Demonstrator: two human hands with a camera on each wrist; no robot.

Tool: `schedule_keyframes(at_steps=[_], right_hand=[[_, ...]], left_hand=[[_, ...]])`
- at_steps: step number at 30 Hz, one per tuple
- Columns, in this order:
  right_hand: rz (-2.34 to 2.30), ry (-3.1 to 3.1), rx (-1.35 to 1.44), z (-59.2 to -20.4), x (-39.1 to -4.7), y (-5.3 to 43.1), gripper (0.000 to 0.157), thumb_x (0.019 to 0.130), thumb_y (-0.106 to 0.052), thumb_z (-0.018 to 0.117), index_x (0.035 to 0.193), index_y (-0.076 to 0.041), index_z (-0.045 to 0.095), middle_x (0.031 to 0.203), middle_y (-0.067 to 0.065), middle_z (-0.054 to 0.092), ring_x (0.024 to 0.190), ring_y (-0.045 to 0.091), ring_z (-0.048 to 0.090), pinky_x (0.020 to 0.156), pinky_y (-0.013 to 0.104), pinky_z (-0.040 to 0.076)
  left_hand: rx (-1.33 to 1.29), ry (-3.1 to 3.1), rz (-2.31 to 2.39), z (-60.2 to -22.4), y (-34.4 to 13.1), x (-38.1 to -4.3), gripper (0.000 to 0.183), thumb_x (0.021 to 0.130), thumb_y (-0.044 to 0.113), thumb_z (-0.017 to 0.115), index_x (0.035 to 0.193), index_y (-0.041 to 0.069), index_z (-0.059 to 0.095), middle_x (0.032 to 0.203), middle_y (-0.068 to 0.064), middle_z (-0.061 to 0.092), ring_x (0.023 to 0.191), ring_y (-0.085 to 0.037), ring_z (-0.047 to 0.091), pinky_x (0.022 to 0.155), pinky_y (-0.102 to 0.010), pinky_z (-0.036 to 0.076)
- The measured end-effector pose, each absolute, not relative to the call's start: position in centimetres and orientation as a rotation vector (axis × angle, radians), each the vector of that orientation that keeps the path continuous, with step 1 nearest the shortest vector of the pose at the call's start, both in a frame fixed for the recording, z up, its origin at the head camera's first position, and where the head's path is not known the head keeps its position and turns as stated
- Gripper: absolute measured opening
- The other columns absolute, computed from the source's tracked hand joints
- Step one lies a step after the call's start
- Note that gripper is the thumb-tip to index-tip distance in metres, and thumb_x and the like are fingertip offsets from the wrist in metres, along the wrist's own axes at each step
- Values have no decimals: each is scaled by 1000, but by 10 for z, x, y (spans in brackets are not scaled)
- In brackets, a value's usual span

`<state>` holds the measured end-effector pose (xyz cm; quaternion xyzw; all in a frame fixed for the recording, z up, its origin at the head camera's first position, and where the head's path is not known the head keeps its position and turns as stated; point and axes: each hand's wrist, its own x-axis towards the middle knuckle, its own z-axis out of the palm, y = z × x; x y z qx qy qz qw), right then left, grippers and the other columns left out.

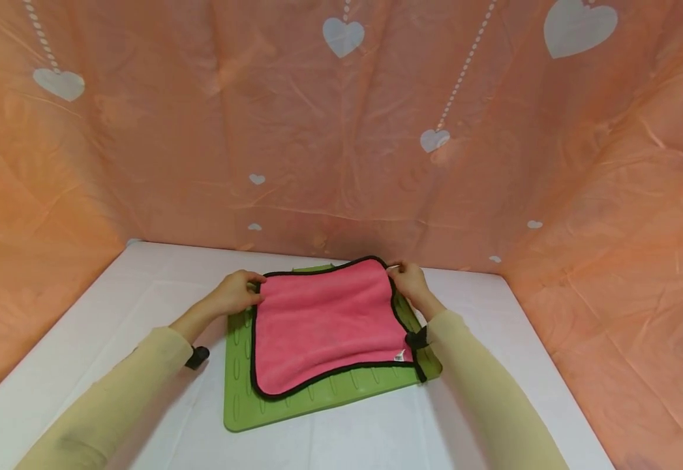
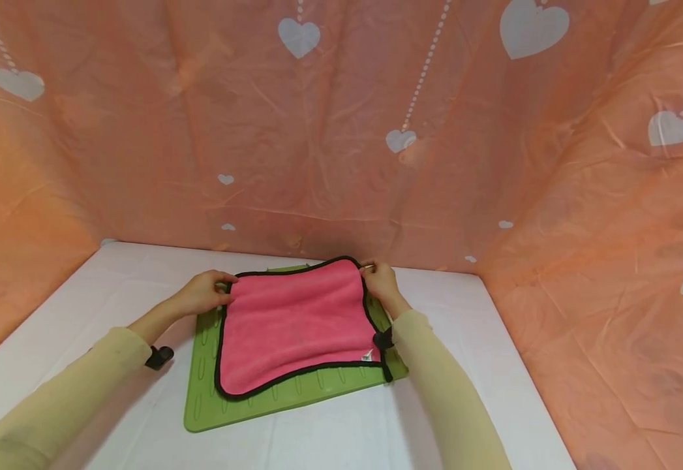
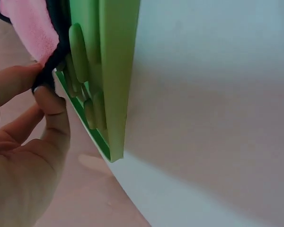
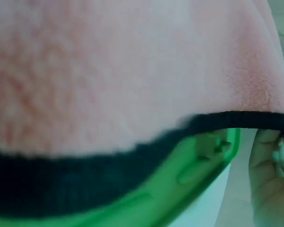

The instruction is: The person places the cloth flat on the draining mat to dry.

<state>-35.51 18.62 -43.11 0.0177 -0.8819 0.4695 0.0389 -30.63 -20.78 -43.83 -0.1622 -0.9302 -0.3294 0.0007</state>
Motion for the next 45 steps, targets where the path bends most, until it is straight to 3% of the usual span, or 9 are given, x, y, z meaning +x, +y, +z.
schedule_keyframes(at_steps=[4,9,22,28,36,41,45], right_hand=[[1262,-2801,78,-437,-361,185,23,99,-10,64,115,3,73,102,20,74,86,27,65,72,31,50],[1090,-2853,144,-443,-366,186,22,95,-10,65,109,3,75,104,20,76,104,37,69,91,45,53],[947,-2903,229,-439,-367,187,24,96,-16,68,111,0,78,126,21,71,121,38,64,103,46,50],[977,-2907,273,-440,-363,192,27,97,-20,67,113,0,77,116,19,74,118,40,65,102,48,50],[1019,-2905,354,-430,-344,202,33,100,-21,66,124,1,72,124,20,72,115,39,67,98,49,52],[1052,-2871,443,-426,-330,210,32,100,-17,67,124,3,71,121,20,73,105,38,72,86,43,58],[1085,-2859,476,-428,-317,217,30,99,-16,68,123,1,72,117,18,75,99,33,73,77,34,57]], left_hand=[[-532,-2979,-974,-436,-206,-308,43,87,8,74,124,-13,67,125,-34,65,124,-50,57,107,-58,46],[-512,-3050,-934,-434,-205,-305,44,87,9,75,123,-15,66,126,-34,65,127,-50,56,109,-57,45],[-569,-3092,-838,-428,-202,-302,45,89,7,74,125,-17,63,123,-40,59,123,-54,55,108,-58,44],[-613,-3046,-807,-432,-205,-298,44,91,10,72,125,-16,63,120,-38,58,116,-49,59,105,-58,47],[-599,-2963,-747,-430,-210,-277,40,96,14,68,127,-10,63,128,-32,53,112,-42,61,95,-58,52],[-683,-2883,-716,-432,-207,-262,31,94,9,70,121,-6,66,121,-22,59,86,-23,61,71,-41,56],[-778,-2839,-697,-433,-202,-248,26,93,8,72,117,-1,68,115,-14,63,79,-13,59,65,-33,53]])
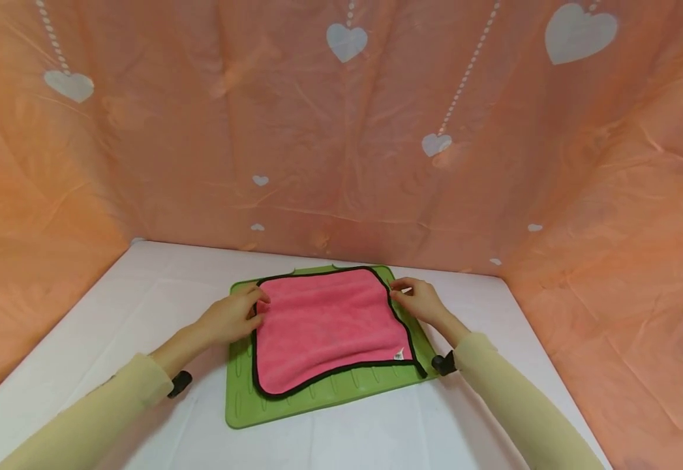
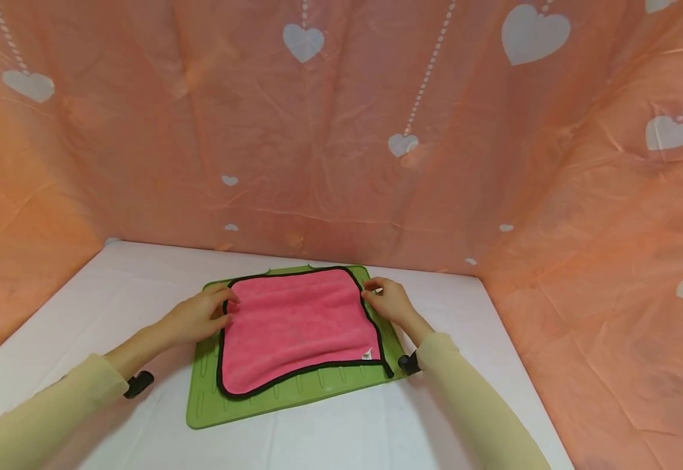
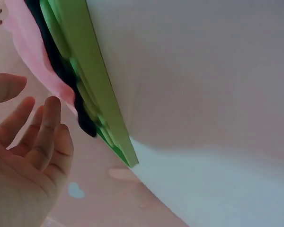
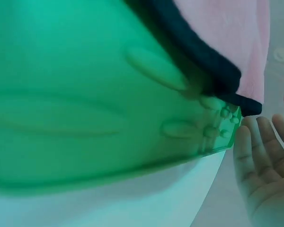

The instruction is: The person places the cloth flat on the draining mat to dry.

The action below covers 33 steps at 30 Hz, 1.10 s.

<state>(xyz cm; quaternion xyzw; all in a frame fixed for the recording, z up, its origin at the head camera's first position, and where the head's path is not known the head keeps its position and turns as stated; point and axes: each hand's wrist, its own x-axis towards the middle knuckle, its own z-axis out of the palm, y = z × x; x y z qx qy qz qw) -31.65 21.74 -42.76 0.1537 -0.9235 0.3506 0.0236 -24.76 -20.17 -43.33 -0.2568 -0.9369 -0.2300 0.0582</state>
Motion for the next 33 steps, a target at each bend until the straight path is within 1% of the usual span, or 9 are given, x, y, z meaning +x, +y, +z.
schedule_keyframes(at_steps=[3,7,12,15,18,23,26,29,33], right_hand=[[1104,-2841,508,-429,-302,221,28,97,-15,69,120,1,73,114,16,75,97,31,72,75,31,55],[1104,-2838,540,-430,-278,224,23,96,-13,70,116,-1,74,112,14,75,97,29,71,74,30,55],[1123,-2848,582,-435,-252,229,18,97,-11,72,113,-3,76,108,9,74,93,23,70,73,28,55],[1136,-2849,637,-439,-240,234,16,96,-9,72,112,-6,76,106,5,74,90,18,68,73,27,55],[1179,-2857,701,-442,-230,239,17,96,-7,71,112,-7,76,107,4,73,89,14,68,75,26,55],[1250,-2861,842,-446,-217,246,19,94,-7,76,113,-6,74,106,5,70,89,13,66,76,25,56],[1257,-2850,949,-446,-215,249,23,90,-6,81,112,-6,74,104,6,69,89,16,65,75,25,55],[1217,-2846,1036,-448,-216,251,24,87,-3,82,110,-7,75,103,5,69,87,16,64,74,25,54],[1107,-2814,1119,-450,-218,252,21,88,-1,80,107,-10,77,105,3,71,88,11,62,74,25,55]], left_hand=[[-834,-2811,-694,-433,-198,-235,22,92,8,74,112,3,68,108,-8,64,82,-13,61,67,-33,54],[-922,-2805,-700,-432,-195,-219,20,92,8,75,111,7,68,104,-2,64,86,-14,64,72,-34,56],[-1085,-2806,-721,-432,-190,-199,20,94,10,76,112,10,68,106,2,66,93,-13,67,79,-34,58],[-1160,-2823,-742,-432,-186,-188,20,96,13,75,114,12,68,108,5,65,94,-9,66,81,-32,58],[-1222,-2847,-765,-434,-183,-178,21,97,17,75,116,15,69,109,9,63,93,-5,62,82,-29,57],[-1315,-2847,-771,-441,-181,-168,24,95,20,78,118,18,70,108,14,61,92,1,57,82,-25,56],[-1332,-2855,-776,-443,-182,-165,27,93,23,80,118,19,70,108,15,60,93,1,55,82,-24,55],[-1345,-2868,-786,-442,-183,-164,30,91,27,83,118,22,69,109,17,60,95,1,55,83,-25,54],[-1400,-2822,-772,-442,-185,-163,24,91,26,83,111,25,70,105,18,60,95,0,54,82,-25,53]])
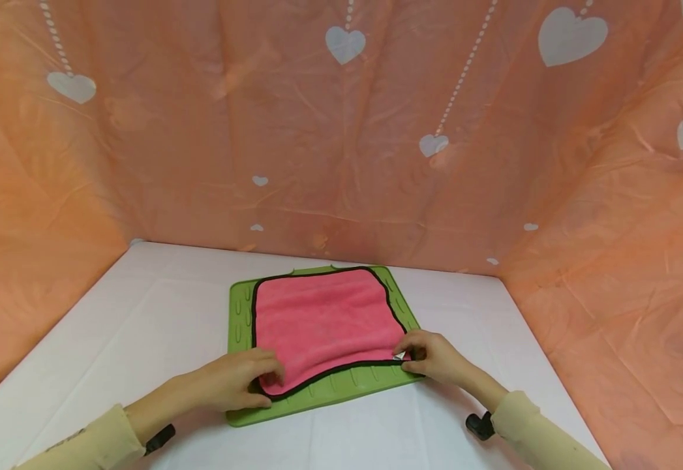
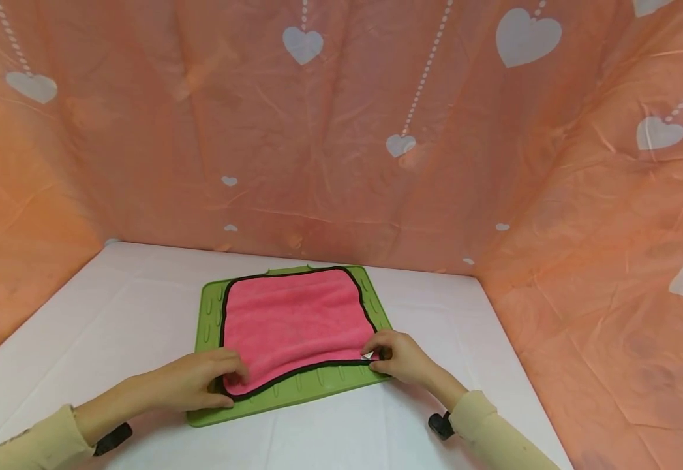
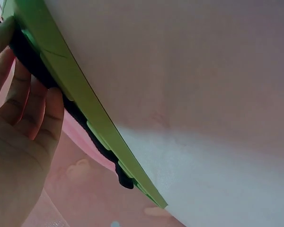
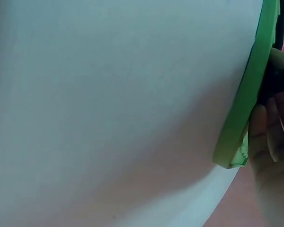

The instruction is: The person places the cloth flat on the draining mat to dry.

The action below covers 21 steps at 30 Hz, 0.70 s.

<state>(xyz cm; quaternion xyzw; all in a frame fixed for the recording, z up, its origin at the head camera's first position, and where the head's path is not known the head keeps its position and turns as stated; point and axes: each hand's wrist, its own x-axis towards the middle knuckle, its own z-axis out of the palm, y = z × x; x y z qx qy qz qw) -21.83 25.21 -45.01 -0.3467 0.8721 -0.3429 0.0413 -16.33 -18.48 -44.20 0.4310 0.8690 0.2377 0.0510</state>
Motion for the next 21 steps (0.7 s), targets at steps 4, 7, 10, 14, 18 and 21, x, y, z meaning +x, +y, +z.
schedule_keyframes(at_steps=[4,7,10,14,18,21], right_hand=[[-1006,2709,-1128,-452,-221,252,20,90,2,76,105,-11,77,105,1,73,87,5,60,73,25,54],[-978,2729,-1139,-452,-221,252,19,93,2,74,106,-10,77,103,0,73,86,4,59,72,24,53],[-942,2741,-1128,-450,-220,253,17,96,0,71,108,-10,77,104,0,73,90,5,61,75,26,54],[-915,2743,-1130,-445,-219,257,21,96,5,68,109,-10,75,107,0,71,98,10,64,84,28,56],[-871,2736,-1223,-442,-217,263,28,93,12,67,107,-11,75,106,-1,70,100,13,65,87,31,57],[-824,2721,-1287,-441,-214,266,29,92,12,67,106,-12,76,106,-2,69,101,14,64,88,32,56]], left_hand=[[1415,2651,727,-443,-185,-164,12,94,21,79,102,26,72,97,17,59,91,0,55,78,-23,53],[1413,2654,728,-442,-186,-165,11,96,17,76,102,25,73,97,17,60,91,0,54,78,-24,53],[1379,2652,740,-442,-186,-164,12,97,15,74,105,24,74,98,16,62,92,1,55,79,-25,54],[1391,2643,759,-441,-186,-163,12,98,14,73,106,23,75,99,14,65,93,0,57,80,-25,55],[1463,2633,761,-441,-184,-161,10,99,15,73,106,22,75,99,12,65,94,0,59,81,-25,55],[1538,2631,747,-443,-182,-160,11,97,15,75,104,23,75,98,14,64,92,1,59,80,-23,54]])
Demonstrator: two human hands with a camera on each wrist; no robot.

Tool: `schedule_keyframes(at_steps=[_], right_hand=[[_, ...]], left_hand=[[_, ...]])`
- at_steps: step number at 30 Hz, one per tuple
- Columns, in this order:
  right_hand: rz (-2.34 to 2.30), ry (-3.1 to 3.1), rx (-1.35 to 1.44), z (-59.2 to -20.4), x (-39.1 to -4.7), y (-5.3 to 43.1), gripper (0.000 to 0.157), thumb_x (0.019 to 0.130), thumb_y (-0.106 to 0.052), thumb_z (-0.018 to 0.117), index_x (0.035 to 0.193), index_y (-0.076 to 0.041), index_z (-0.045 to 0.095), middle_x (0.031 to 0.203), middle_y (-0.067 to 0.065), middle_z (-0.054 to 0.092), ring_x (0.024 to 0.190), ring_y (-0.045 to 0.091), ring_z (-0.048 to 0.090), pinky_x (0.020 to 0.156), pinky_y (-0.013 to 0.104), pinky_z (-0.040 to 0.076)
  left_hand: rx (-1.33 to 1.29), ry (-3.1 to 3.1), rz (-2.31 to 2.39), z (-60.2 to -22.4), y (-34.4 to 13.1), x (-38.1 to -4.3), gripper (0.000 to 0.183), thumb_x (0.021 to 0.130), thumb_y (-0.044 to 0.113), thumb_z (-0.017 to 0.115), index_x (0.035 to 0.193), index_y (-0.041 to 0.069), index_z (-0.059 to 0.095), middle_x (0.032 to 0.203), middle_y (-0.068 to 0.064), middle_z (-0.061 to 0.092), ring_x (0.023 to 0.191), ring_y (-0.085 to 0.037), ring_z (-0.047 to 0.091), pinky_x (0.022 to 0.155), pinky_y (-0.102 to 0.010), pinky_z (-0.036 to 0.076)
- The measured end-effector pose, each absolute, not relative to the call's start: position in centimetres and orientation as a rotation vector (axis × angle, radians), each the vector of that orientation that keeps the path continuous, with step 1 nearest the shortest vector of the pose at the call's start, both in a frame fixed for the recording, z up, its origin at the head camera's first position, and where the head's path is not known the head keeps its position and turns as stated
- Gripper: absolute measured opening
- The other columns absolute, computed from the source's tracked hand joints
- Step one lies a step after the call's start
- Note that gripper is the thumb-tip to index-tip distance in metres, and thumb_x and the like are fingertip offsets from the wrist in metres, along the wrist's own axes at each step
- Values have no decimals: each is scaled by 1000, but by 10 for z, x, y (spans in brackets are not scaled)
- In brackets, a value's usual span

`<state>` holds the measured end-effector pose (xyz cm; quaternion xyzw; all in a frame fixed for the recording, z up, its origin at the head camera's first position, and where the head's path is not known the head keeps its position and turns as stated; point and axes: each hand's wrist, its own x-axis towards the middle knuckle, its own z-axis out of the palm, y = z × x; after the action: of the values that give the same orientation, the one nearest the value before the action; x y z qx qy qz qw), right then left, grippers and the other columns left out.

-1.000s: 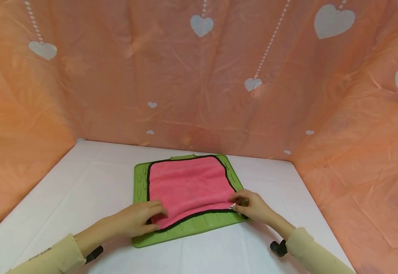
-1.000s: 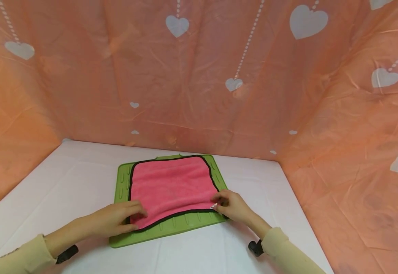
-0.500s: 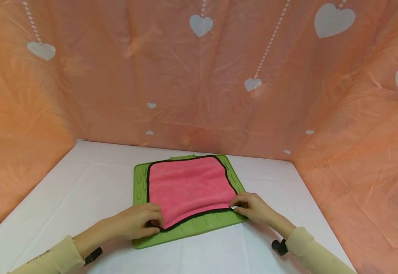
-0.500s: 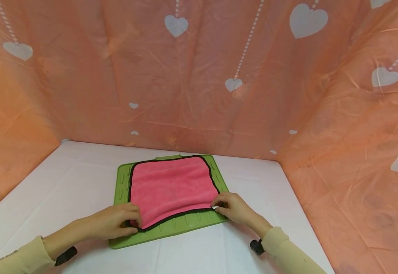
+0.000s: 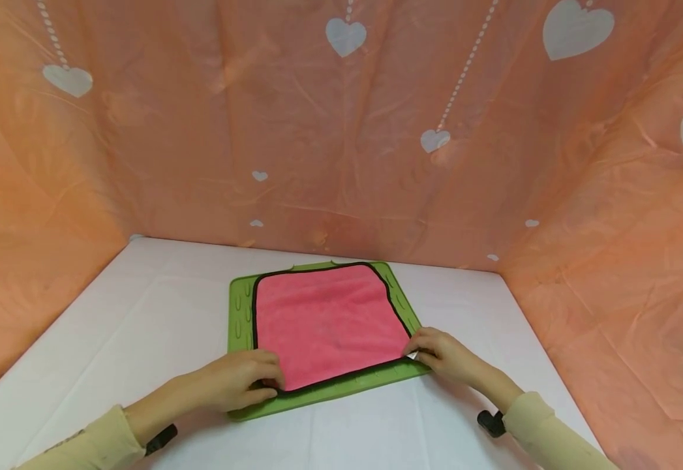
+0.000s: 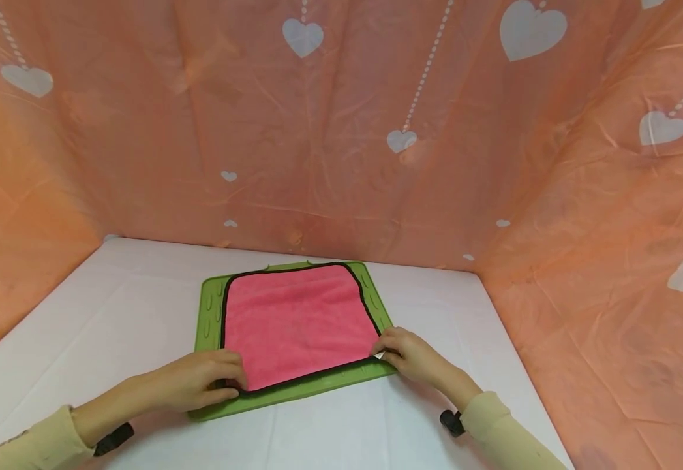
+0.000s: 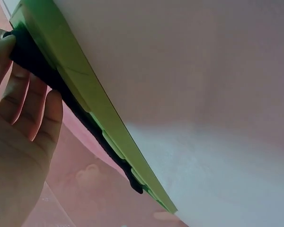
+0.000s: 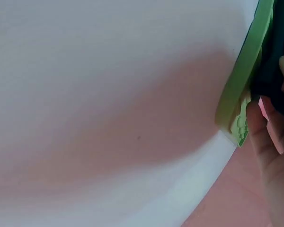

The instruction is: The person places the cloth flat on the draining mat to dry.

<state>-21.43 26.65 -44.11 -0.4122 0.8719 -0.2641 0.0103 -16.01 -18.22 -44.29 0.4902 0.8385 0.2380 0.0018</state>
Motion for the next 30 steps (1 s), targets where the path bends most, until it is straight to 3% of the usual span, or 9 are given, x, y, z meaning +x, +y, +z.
schedule_keyframes(at_steps=[20,26,30], right_hand=[[-766,2749,-1393,-448,-203,269,31,83,11,75,96,-16,80,100,-7,69,98,12,61,84,32,55],[-801,2641,-1247,-434,-209,270,16,90,-9,82,103,-17,79,101,-8,69,89,8,60,77,29,54],[-870,2641,-1149,-422,-223,263,18,95,-17,78,111,-10,77,100,-3,71,79,7,58,69,27,52]], left_hand=[[1563,2625,684,-445,-179,-158,15,87,17,85,96,26,78,94,20,62,88,3,52,74,-19,50],[1466,2594,734,-443,-176,-160,10,91,25,82,100,26,76,97,20,61,91,3,56,78,-21,53],[1388,2647,764,-437,-173,-174,13,97,30,77,106,21,74,104,14,63,95,-3,62,84,-27,56]])
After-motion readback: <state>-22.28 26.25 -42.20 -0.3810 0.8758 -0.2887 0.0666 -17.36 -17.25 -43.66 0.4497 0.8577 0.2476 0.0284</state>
